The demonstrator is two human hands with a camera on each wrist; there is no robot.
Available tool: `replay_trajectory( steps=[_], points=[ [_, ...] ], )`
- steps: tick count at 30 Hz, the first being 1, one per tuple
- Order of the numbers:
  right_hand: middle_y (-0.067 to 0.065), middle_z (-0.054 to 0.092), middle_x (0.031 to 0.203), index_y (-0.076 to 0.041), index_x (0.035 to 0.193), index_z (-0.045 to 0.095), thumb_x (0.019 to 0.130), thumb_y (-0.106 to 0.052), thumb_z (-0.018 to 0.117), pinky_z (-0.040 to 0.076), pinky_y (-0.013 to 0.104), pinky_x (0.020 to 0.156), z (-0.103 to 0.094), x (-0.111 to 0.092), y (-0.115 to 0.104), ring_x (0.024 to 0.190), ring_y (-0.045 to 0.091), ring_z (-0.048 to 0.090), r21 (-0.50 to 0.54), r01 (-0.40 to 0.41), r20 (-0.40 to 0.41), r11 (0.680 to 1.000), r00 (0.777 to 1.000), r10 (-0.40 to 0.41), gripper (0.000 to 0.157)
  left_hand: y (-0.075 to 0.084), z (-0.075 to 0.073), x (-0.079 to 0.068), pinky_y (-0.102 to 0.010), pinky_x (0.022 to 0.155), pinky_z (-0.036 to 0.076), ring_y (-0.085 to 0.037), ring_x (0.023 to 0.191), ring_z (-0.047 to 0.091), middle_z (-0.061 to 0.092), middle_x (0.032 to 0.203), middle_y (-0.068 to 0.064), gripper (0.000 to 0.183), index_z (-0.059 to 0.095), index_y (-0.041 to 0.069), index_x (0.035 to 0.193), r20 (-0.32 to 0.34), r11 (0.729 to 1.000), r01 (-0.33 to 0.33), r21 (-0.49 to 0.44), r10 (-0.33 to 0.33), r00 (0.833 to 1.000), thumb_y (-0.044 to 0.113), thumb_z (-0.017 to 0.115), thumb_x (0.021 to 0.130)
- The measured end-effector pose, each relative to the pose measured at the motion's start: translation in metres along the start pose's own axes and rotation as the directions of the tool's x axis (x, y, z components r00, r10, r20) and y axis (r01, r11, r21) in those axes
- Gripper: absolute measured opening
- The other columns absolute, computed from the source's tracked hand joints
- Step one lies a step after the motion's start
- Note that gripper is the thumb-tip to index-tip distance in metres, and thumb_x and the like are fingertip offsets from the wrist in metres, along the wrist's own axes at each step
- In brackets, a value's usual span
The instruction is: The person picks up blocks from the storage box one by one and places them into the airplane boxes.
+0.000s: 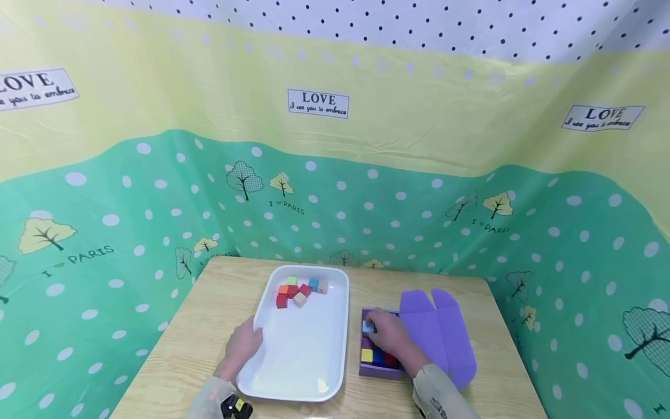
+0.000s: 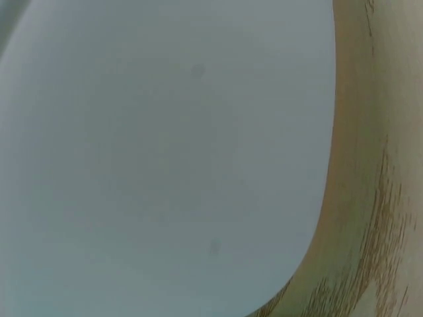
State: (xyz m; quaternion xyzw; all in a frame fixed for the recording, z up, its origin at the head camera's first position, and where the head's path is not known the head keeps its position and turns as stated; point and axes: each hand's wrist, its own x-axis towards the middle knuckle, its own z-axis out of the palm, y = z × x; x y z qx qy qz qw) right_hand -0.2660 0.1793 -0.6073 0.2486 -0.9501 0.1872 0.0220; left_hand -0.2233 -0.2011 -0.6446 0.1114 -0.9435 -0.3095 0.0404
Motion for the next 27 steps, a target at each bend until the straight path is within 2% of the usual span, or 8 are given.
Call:
replay_trajectory(
  steps=[7,13,18,23,27],
  points=[
    [-0.012,0.052,0.071,-0.019,0.084,0.061,0.074,-0.021,0.065,0.042,0.024,0.054,-0.011,0.018,-0.021,0.060,0.005,0.046,-0.011,0.037,-0.025,0.999,0.999,-0.038,0.011,-0.002,-0.002,0.001,-0.041,0.054,0.049,-0.028,0.072,0.060,0.061,0.098,-0.017,0.037,0.049,0.006,0.121,-0.003,1.000,0.010,0.007,-0.010,1.000,0.017,0.049,0.086],
    [-0.015,0.053,0.071,-0.017,0.088,0.063,0.077,-0.024,0.063,0.040,0.019,0.050,-0.006,0.036,-0.053,0.058,0.001,0.046,0.009,0.106,0.025,0.994,0.994,-0.106,0.013,-0.001,0.001,-0.001,-0.041,0.051,0.049,-0.029,0.070,0.060,0.062,0.096,-0.018,0.036,0.050,0.005,0.119,-0.004,1.000,-0.007,0.013,0.007,1.000,0.016,0.050,0.085],
    [-0.015,0.052,0.071,-0.019,0.090,0.062,0.078,-0.026,0.063,0.041,0.019,0.051,0.002,0.058,-0.082,0.060,0.002,0.046,0.020,0.128,0.080,0.992,0.988,-0.129,0.014,0.003,0.002,-0.001,-0.041,0.053,0.049,-0.030,0.073,0.061,0.062,0.099,-0.017,0.035,0.051,0.007,0.119,-0.014,1.000,-0.016,0.012,0.016,1.000,0.017,0.049,0.085],
    [-0.008,0.057,0.081,-0.017,0.099,0.060,0.078,-0.026,0.063,0.044,0.023,0.059,0.020,0.082,-0.105,0.071,0.006,0.051,0.005,0.155,0.105,0.988,0.982,-0.154,0.023,0.005,-0.001,-0.003,-0.041,0.054,0.049,-0.029,0.074,0.061,0.061,0.100,-0.016,0.036,0.051,0.008,0.121,-0.026,1.000,0.002,-0.011,-0.002,1.000,0.016,0.050,0.086],
    [-0.001,0.058,0.102,-0.014,0.114,0.055,0.078,-0.026,0.064,0.048,0.030,0.067,0.034,0.096,-0.123,0.085,0.013,0.056,0.006,0.109,0.156,0.994,0.982,-0.109,0.039,0.002,-0.001,-0.005,-0.041,0.054,0.049,-0.028,0.074,0.060,0.062,0.099,-0.015,0.036,0.052,0.008,0.120,-0.028,1.000,0.013,-0.007,-0.013,1.000,0.016,0.050,0.085]
  ],
)
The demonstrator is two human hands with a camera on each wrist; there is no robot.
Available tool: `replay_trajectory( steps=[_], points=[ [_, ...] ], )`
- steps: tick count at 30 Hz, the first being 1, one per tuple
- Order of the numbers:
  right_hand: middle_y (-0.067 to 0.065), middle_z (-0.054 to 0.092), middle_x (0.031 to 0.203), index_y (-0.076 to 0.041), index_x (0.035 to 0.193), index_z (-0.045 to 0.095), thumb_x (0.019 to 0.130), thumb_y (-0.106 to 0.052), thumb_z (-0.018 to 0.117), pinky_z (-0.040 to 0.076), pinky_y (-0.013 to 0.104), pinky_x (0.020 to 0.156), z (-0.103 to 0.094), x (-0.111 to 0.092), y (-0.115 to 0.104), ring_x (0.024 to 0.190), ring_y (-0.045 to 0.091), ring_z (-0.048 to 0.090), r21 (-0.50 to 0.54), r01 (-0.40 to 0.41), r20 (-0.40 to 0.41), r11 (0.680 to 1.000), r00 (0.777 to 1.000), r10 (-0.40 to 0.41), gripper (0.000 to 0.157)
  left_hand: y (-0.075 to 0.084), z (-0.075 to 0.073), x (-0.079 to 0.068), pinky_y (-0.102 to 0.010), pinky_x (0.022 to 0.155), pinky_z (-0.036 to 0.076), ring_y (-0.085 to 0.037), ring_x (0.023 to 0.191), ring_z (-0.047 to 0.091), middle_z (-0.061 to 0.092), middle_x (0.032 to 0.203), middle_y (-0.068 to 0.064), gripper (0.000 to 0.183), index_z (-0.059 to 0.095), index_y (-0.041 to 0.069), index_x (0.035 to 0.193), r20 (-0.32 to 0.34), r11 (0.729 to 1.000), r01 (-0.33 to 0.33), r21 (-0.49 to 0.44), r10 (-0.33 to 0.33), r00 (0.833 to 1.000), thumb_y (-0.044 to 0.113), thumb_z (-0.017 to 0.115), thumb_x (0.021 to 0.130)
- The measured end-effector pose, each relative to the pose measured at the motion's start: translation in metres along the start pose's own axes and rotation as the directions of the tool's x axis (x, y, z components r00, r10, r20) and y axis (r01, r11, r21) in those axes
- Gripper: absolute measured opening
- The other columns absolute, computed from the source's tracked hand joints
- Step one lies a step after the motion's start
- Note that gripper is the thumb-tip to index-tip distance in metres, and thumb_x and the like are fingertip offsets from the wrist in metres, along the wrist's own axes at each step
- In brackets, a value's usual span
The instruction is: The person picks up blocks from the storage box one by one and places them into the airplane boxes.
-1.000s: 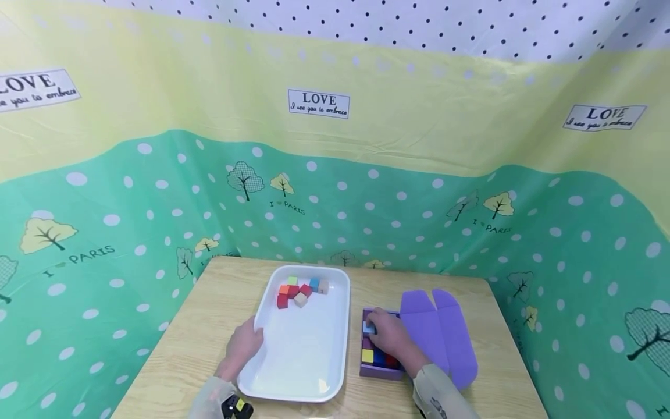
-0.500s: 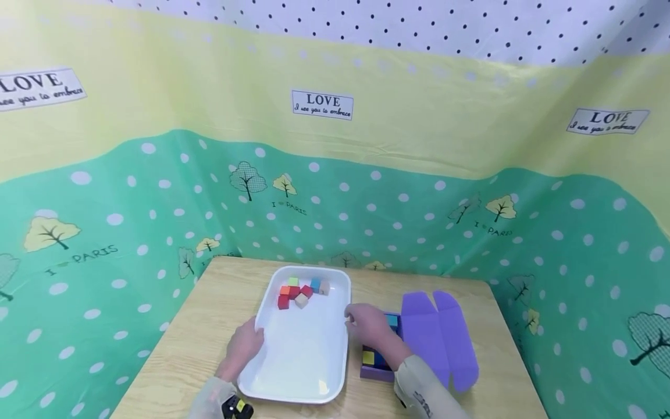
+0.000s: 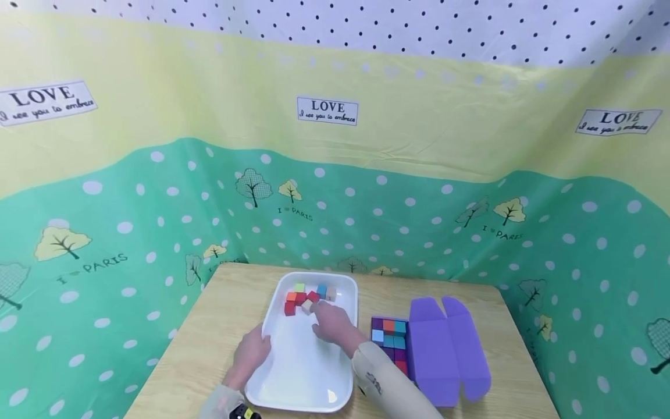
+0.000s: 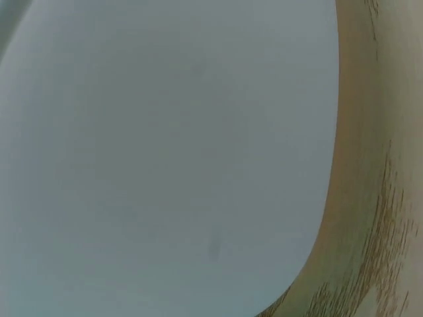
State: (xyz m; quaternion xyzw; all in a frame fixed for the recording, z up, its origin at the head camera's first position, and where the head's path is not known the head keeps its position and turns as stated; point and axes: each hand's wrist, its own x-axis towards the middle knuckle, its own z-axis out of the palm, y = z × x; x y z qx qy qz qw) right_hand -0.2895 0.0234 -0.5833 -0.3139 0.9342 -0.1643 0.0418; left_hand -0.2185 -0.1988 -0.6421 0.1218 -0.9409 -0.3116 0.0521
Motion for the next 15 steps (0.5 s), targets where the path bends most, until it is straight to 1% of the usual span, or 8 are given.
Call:
replay_trajectory(
  steps=[1,3,7,8,10,12,15],
  points=[
    [0.001,0.057,0.108,-0.014,0.117,0.053,0.078,-0.025,0.064,0.048,0.031,0.068,0.003,0.003,-0.003,0.088,0.014,0.056,-0.002,-0.015,0.014,1.000,1.000,0.015,0.042,0.000,0.001,-0.001,-0.041,0.054,0.049,-0.028,0.073,0.060,0.062,0.099,-0.015,0.036,0.052,0.008,0.120,0.001,1.000,-0.003,0.005,0.003,1.000,0.017,0.050,0.085],
    [0.001,0.053,0.117,-0.016,0.122,0.050,0.077,-0.025,0.066,0.049,0.031,0.067,0.010,0.010,-0.008,0.089,0.015,0.056,0.005,-0.051,0.048,0.999,0.998,0.050,0.048,-0.001,0.002,-0.001,-0.041,0.052,0.049,-0.029,0.071,0.060,0.062,0.097,-0.016,0.035,0.052,0.007,0.118,-0.002,1.000,-0.010,0.009,0.010,1.000,0.017,0.050,0.085],
    [0.001,0.039,0.133,-0.022,0.131,0.041,0.076,-0.026,0.067,0.049,0.029,0.067,0.023,0.025,-0.016,0.092,0.014,0.055,-0.007,-0.109,0.102,0.994,0.989,0.110,0.061,-0.001,0.002,-0.001,-0.041,0.050,0.048,-0.028,0.069,0.060,0.062,0.094,-0.016,0.034,0.053,0.005,0.117,-0.014,1.000,-0.015,0.018,0.015,1.000,0.017,0.051,0.084],
    [0.002,0.036,0.135,-0.023,0.133,0.038,0.075,-0.026,0.068,0.048,0.028,0.065,0.026,0.028,-0.018,0.090,0.014,0.055,-0.004,-0.126,0.118,0.992,0.985,0.126,0.065,-0.001,0.002,-0.001,-0.040,0.050,0.049,-0.028,0.069,0.060,0.062,0.094,-0.017,0.034,0.053,0.005,0.116,-0.015,1.000,-0.012,0.018,0.012,1.000,0.017,0.051,0.084],
    [0.002,0.029,0.140,-0.024,0.136,0.034,0.074,-0.026,0.068,0.048,0.027,0.063,0.031,0.034,-0.023,0.092,0.016,0.055,-0.010,-0.152,0.145,0.988,0.978,0.152,0.071,0.000,0.000,-0.002,-0.040,0.049,0.049,-0.028,0.068,0.061,0.062,0.094,-0.017,0.034,0.053,0.005,0.117,-0.012,1.000,-0.005,0.015,0.005,1.000,0.016,0.051,0.084],
    [0.002,0.026,0.142,-0.025,0.136,0.032,0.072,-0.026,0.070,0.045,0.026,0.058,0.035,0.038,-0.027,0.090,0.017,0.054,-0.009,-0.184,0.178,0.983,0.967,0.183,0.074,0.002,-0.002,-0.002,-0.040,0.048,0.049,-0.028,0.068,0.061,0.062,0.093,-0.017,0.034,0.053,0.004,0.116,-0.008,1.000,0.000,0.008,0.000,1.000,0.015,0.051,0.084],
    [0.002,0.024,0.143,-0.026,0.137,0.032,0.070,-0.026,0.072,0.044,0.026,0.057,0.041,0.041,-0.030,0.094,0.017,0.052,-0.018,-0.223,0.216,0.975,0.951,0.221,0.077,0.005,-0.003,-0.003,-0.039,0.047,0.049,-0.028,0.067,0.061,0.062,0.093,-0.018,0.034,0.052,0.002,0.117,0.005,1.000,-0.001,-0.006,0.001,1.000,0.014,0.050,0.085]
  ],
)
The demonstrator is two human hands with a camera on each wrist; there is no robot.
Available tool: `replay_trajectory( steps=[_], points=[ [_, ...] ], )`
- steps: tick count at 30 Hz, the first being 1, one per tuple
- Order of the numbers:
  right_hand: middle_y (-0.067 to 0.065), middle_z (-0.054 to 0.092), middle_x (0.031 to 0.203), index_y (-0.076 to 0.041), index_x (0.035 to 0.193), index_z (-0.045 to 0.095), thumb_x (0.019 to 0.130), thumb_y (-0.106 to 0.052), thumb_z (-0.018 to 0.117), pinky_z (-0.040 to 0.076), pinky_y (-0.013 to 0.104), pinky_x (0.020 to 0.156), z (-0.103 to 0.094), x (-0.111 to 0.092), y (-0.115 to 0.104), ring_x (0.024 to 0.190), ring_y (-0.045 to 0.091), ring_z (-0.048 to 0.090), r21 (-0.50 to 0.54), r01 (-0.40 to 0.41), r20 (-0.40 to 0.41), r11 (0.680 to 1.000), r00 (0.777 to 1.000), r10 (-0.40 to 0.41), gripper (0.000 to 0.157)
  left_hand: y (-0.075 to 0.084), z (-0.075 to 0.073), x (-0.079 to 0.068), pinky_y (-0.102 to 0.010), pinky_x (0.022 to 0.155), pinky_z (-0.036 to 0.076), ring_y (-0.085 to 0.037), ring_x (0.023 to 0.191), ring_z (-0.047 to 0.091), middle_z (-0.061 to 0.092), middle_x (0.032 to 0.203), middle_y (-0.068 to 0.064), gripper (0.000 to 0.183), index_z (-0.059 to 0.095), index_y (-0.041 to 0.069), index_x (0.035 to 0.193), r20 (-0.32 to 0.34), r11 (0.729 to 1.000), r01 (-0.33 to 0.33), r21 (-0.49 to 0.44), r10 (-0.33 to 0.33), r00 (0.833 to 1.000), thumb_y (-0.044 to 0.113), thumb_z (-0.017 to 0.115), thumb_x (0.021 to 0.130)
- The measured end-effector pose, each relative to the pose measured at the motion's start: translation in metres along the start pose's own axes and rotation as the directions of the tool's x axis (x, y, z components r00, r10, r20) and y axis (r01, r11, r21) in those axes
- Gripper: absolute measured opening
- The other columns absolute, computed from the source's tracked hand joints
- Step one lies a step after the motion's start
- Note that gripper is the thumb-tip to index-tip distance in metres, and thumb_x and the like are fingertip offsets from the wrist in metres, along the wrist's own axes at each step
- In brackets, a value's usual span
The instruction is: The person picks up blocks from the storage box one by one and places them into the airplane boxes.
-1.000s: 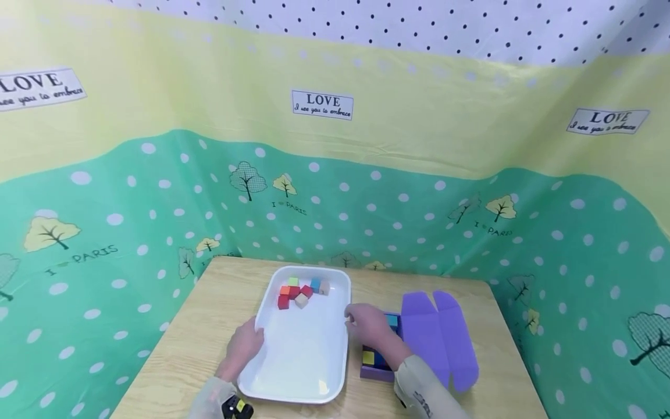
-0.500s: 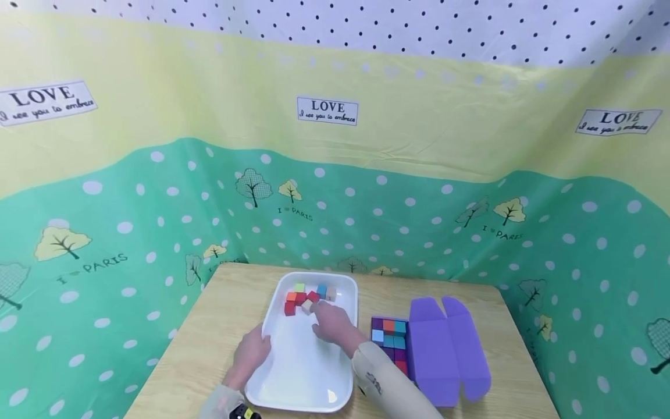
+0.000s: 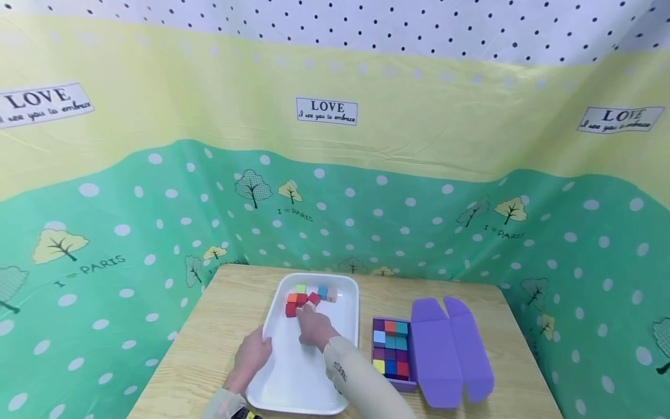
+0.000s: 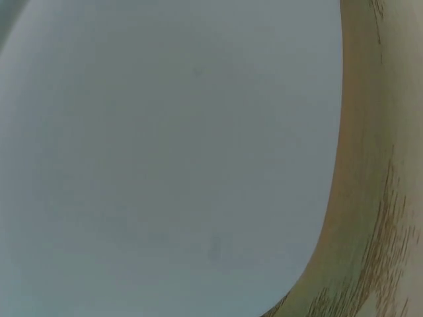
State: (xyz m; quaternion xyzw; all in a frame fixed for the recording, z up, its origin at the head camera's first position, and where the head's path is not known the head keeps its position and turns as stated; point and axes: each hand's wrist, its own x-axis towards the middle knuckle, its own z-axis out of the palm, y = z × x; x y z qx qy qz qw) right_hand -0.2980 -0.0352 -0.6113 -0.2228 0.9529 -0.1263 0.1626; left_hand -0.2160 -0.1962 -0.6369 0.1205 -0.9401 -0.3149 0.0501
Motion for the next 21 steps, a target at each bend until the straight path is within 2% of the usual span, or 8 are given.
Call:
replay_trajectory(
  steps=[3,5,8,10,12,15,18,21],
  points=[
    [0.004,0.027,0.141,-0.024,0.137,0.032,0.070,-0.027,0.072,0.045,0.026,0.058,0.004,0.004,0.000,0.090,0.017,0.052,-0.036,-0.016,-0.007,0.999,1.000,0.015,0.078,0.001,0.001,0.000,-0.038,0.049,0.050,-0.027,0.069,0.061,0.062,0.095,-0.018,0.036,0.051,0.004,0.119,0.001,1.000,0.000,-0.003,0.000,1.000,0.014,0.049,0.085],
    [0.008,0.030,0.137,-0.020,0.136,0.034,0.070,-0.025,0.071,0.045,0.026,0.054,0.006,0.007,0.001,0.078,0.016,0.053,-0.045,-0.017,-0.023,0.999,1.000,0.016,0.075,-0.001,0.003,0.000,-0.038,0.050,0.050,-0.027,0.070,0.062,0.062,0.096,-0.017,0.036,0.051,0.006,0.120,-0.009,1.000,0.006,0.001,-0.006,1.000,0.014,0.049,0.085],
    [0.012,0.035,0.131,-0.012,0.127,0.045,0.071,-0.022,0.069,0.043,0.026,0.049,0.006,0.011,0.002,0.061,0.015,0.051,-0.060,-0.030,-0.046,0.998,0.999,0.027,0.062,-0.004,0.006,0.002,-0.038,0.051,0.051,-0.026,0.072,0.062,0.062,0.098,-0.016,0.036,0.051,0.008,0.121,-0.012,1.000,0.010,-0.008,-0.010,1.000,0.014,0.049,0.086],
    [0.013,0.037,0.127,-0.010,0.119,0.050,0.071,-0.018,0.069,0.041,0.025,0.045,0.007,0.014,0.005,0.055,0.014,0.048,-0.021,-0.046,-0.052,0.999,0.998,0.044,0.052,-0.005,0.007,0.003,-0.039,0.051,0.051,-0.027,0.072,0.062,0.062,0.098,-0.016,0.036,0.051,0.008,0.121,-0.013,1.000,0.012,-0.015,-0.012,1.000,0.015,0.049,0.086],
    [0.013,0.040,0.123,-0.011,0.109,0.055,0.070,-0.013,0.069,0.040,0.023,0.045,0.009,0.017,0.009,0.056,0.013,0.048,0.010,-0.041,-0.074,0.999,0.996,0.041,0.041,-0.005,0.007,0.003,-0.039,0.052,0.051,-0.027,0.073,0.062,0.062,0.099,-0.016,0.037,0.050,0.008,0.122,-0.008,1.000,0.012,-0.024,-0.012,1.000,0.015,0.049,0.086],
    [0.012,0.043,0.114,-0.013,0.103,0.056,0.070,-0.008,0.069,0.040,0.021,0.048,0.012,0.020,0.017,0.059,0.011,0.048,0.028,-0.014,-0.113,1.000,0.993,0.017,0.035,-0.005,0.007,0.003,-0.040,0.052,0.051,-0.027,0.073,0.062,0.062,0.098,-0.016,0.037,0.051,0.008,0.122,-0.023,1.000,0.003,-0.015,-0.003,1.000,0.015,0.050,0.085],
    [0.012,0.046,0.110,-0.013,0.098,0.057,0.071,-0.004,0.068,0.042,0.021,0.050,0.013,0.020,0.023,0.060,0.011,0.048,0.051,0.008,-0.151,0.999,0.989,-0.001,0.030,-0.006,0.007,0.002,-0.042,0.053,0.050,-0.028,0.072,0.062,0.063,0.097,-0.015,0.036,0.053,0.008,0.120,-0.045,1.000,-0.010,-0.011,0.009,0.999,0.015,0.051,0.084],
    [0.010,0.048,0.108,-0.013,0.097,0.058,0.072,-0.002,0.066,0.044,0.023,0.055,0.012,0.015,0.026,0.063,0.012,0.049,0.127,0.002,-0.160,0.992,0.987,0.019,0.029,-0.009,0.009,0.001,-0.043,0.055,0.050,-0.028,0.073,0.062,0.062,0.098,-0.015,0.035,0.054,0.009,0.119,-0.052,1.000,-0.015,-0.008,0.015,0.999,0.015,0.052,0.084]
  ],
)
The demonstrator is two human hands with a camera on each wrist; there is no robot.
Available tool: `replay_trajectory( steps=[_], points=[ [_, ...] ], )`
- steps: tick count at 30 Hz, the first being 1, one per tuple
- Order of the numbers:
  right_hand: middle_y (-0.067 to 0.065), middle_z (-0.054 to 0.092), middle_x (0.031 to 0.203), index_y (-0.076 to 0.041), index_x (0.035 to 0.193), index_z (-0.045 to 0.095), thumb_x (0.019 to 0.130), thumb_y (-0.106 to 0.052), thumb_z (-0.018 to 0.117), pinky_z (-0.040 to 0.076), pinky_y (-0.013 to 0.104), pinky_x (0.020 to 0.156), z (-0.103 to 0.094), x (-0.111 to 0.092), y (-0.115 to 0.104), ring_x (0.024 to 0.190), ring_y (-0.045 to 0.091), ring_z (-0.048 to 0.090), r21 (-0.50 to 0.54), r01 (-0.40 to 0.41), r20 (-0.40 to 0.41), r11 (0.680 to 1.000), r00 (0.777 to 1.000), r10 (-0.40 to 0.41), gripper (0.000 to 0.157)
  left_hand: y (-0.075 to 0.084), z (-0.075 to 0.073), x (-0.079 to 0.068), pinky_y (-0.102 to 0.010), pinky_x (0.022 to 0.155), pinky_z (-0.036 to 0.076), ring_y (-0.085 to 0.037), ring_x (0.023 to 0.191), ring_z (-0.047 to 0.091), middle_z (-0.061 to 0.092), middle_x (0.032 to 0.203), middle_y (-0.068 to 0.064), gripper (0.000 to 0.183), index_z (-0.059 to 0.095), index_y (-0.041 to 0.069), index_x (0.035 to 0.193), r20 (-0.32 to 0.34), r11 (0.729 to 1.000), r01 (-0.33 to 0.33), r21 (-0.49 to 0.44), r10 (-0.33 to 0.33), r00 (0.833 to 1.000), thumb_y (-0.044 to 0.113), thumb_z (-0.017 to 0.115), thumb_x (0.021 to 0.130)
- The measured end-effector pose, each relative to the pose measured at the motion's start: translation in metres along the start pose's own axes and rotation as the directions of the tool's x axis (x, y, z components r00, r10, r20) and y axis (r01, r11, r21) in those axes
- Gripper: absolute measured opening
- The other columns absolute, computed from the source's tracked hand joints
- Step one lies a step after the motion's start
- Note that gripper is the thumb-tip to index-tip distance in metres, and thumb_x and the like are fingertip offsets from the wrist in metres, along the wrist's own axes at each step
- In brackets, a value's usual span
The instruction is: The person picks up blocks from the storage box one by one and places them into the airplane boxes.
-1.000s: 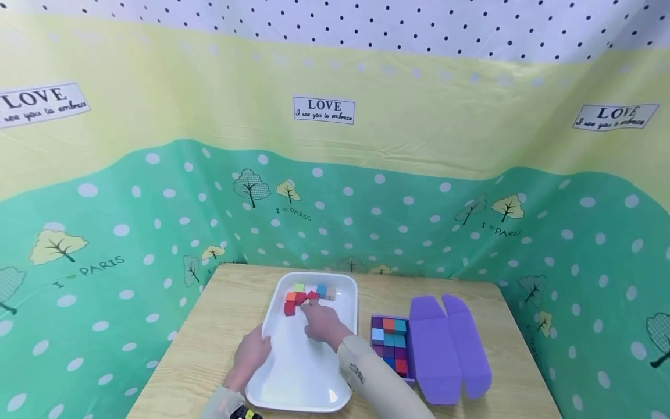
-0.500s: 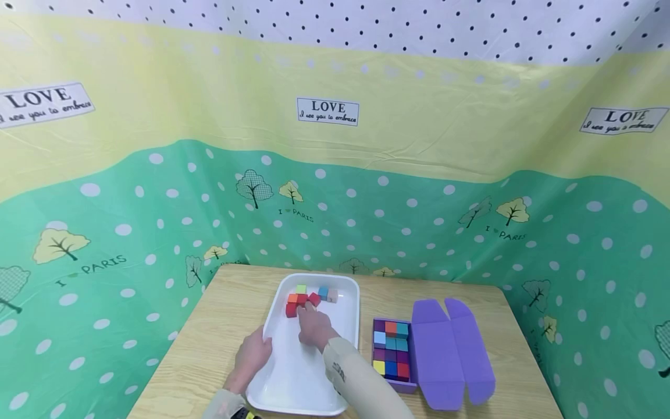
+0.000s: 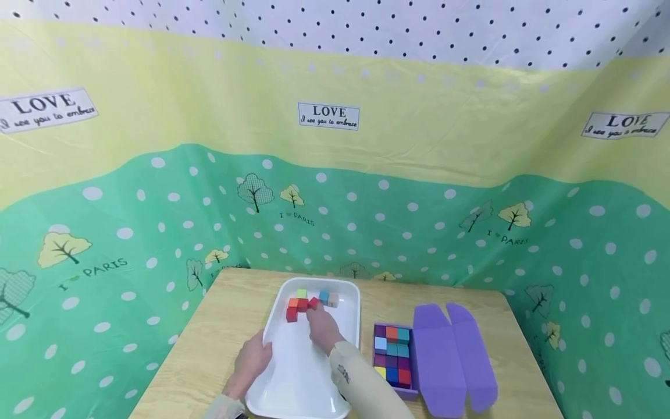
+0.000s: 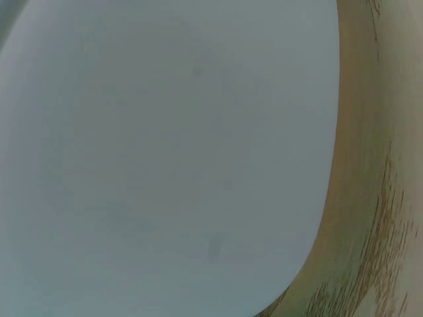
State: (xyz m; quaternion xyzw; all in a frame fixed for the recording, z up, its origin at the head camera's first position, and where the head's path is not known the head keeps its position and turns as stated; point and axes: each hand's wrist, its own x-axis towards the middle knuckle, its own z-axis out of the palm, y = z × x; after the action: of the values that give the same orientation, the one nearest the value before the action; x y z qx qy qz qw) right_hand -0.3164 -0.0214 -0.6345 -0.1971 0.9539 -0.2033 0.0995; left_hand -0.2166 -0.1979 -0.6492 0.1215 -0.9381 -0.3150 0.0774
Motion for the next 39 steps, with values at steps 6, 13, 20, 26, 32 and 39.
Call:
replay_trajectory(
  steps=[6,13,20,26,32,39],
  points=[
    [-0.004,0.049,0.087,-0.013,0.102,0.057,0.074,-0.005,0.067,0.046,0.023,0.059,-0.011,-0.009,0.003,0.067,0.010,0.048,0.068,0.002,0.000,0.998,1.000,-0.002,0.031,-0.001,0.003,-0.002,-0.041,0.051,0.049,-0.028,0.068,0.061,0.063,0.094,-0.016,0.033,0.055,0.008,0.116,-0.006,1.000,-0.005,0.026,0.005,1.000,0.015,0.053,0.083],
    [-0.005,0.049,0.079,-0.014,0.095,0.055,0.075,-0.007,0.064,0.043,0.022,0.055,-0.035,-0.020,-0.002,0.067,0.010,0.047,0.059,0.023,-0.037,0.998,0.999,-0.021,0.023,0.001,0.003,0.000,-0.040,0.049,0.049,-0.026,0.067,0.061,0.063,0.093,-0.017,0.033,0.054,0.006,0.116,0.004,1.000,-0.008,0.012,0.008,1.000,0.015,0.052,0.084],
    [-0.005,0.052,0.080,-0.011,0.092,0.057,0.063,-0.007,0.067,0.045,0.023,0.059,-0.062,-0.047,0.003,0.069,0.010,0.049,0.051,0.159,-0.117,0.986,0.981,-0.152,0.031,-0.002,0.002,-0.001,-0.039,0.046,0.048,-0.026,0.065,0.061,0.062,0.094,-0.018,0.036,0.052,0.006,0.119,0.025,0.999,0.029,0.022,-0.030,0.999,0.015,0.052,0.084],
    [-0.005,0.051,0.079,-0.011,0.094,0.056,0.067,-0.012,0.070,0.043,0.021,0.055,-0.086,-0.070,0.019,0.066,0.008,0.046,0.057,0.165,-0.150,0.985,0.976,-0.155,0.031,0.000,-0.001,0.003,-0.042,0.049,0.048,-0.028,0.068,0.061,0.062,0.096,-0.019,0.036,0.052,0.006,0.119,0.025,1.000,-0.020,0.015,0.019,1.000,0.015,0.052,0.084],
    [-0.006,0.053,0.082,-0.013,0.096,0.057,0.069,-0.019,0.071,0.042,0.019,0.052,-0.097,-0.091,0.037,0.064,0.006,0.046,0.030,0.212,-0.139,0.977,0.969,-0.206,0.031,-0.001,-0.005,0.001,-0.043,0.052,0.049,-0.031,0.072,0.061,0.062,0.098,-0.018,0.034,0.053,0.006,0.117,0.032,1.000,0.012,0.005,-0.012,0.999,0.014,0.051,0.084],
    [-0.004,0.055,0.089,-0.012,0.099,0.057,0.073,-0.024,0.069,0.041,0.020,0.051,-0.106,-0.111,0.067,0.064,0.005,0.047,0.028,0.222,-0.176,0.975,0.961,-0.213,0.031,-0.002,-0.004,0.004,-0.041,0.050,0.049,-0.029,0.071,0.061,0.061,0.098,-0.018,0.036,0.052,0.006,0.119,0.060,1.000,0.008,0.009,-0.008,0.998,0.016,0.050,0.085]
  ],
)
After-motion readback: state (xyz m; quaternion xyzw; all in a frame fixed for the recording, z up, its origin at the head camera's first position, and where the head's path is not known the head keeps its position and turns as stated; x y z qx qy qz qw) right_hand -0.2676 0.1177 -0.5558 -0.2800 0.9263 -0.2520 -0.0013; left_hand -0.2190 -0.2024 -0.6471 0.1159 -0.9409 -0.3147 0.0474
